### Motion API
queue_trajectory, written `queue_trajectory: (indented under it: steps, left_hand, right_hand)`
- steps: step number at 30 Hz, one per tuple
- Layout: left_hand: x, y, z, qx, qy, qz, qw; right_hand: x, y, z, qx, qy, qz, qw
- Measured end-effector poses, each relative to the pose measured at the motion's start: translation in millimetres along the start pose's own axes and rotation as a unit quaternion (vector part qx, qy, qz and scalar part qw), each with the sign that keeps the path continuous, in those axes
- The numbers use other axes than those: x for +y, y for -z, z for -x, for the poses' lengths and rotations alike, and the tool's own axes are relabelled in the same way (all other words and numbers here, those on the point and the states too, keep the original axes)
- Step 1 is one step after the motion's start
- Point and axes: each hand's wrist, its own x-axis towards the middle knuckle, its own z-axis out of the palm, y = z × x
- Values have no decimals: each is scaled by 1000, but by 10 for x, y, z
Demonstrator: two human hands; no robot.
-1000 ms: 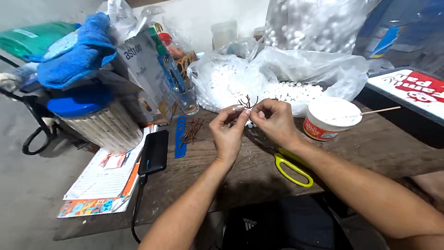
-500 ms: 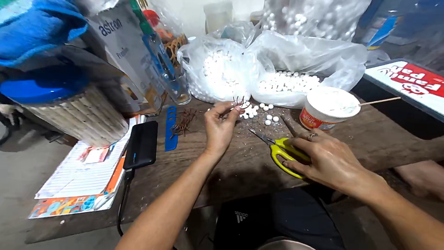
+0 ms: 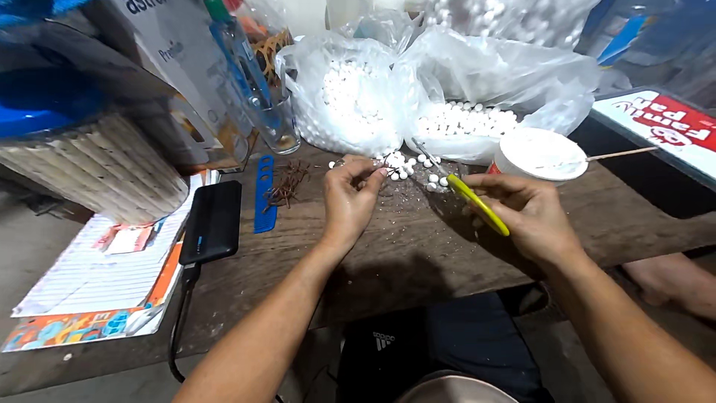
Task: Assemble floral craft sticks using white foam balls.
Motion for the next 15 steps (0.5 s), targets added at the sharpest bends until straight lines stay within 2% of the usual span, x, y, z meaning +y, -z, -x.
queue_trajectory:
  steps: [6, 11, 15]
  left_hand:
    - [5, -23, 10, -14, 14, 34, 999]
    - [15, -29, -9, -11, 75, 98, 992]
    - [35, 10, 16, -35, 97, 101, 990]
  right_hand:
    - [-6, 119, 11, 5, -41, -42, 998]
    - [-83, 208, -29, -51, -82, -49, 994]
    - [-142, 194, -61, -79, -107, -54, 990]
